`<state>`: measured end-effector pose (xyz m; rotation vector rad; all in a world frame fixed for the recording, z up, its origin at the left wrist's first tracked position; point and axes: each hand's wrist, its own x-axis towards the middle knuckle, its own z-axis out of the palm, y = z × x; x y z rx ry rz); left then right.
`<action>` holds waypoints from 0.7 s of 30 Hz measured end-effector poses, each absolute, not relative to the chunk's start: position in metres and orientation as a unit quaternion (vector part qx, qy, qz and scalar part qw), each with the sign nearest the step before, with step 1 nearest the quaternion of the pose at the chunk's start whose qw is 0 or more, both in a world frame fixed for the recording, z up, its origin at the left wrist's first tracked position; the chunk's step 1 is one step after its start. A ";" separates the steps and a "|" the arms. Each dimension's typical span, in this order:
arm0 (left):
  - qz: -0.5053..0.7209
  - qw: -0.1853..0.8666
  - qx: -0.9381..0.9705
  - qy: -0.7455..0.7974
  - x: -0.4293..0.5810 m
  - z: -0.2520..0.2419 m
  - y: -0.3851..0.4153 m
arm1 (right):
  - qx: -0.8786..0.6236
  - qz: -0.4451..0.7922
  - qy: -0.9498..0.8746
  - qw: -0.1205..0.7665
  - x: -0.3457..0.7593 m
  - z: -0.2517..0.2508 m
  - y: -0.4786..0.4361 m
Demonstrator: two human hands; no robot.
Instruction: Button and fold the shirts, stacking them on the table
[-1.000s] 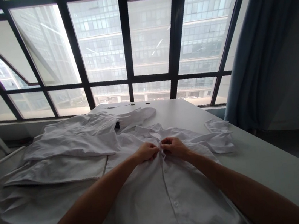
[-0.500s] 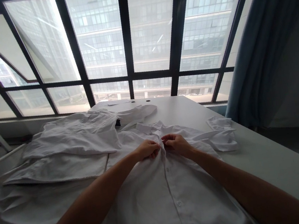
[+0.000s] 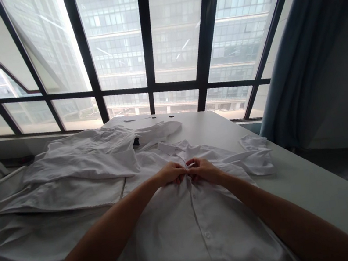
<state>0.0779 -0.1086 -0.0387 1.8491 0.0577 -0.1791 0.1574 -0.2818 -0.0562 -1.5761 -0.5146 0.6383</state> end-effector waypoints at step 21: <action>-0.064 0.594 0.801 0.023 0.080 -0.044 -0.111 | -0.684 0.206 -0.226 0.662 0.149 -0.048 -0.284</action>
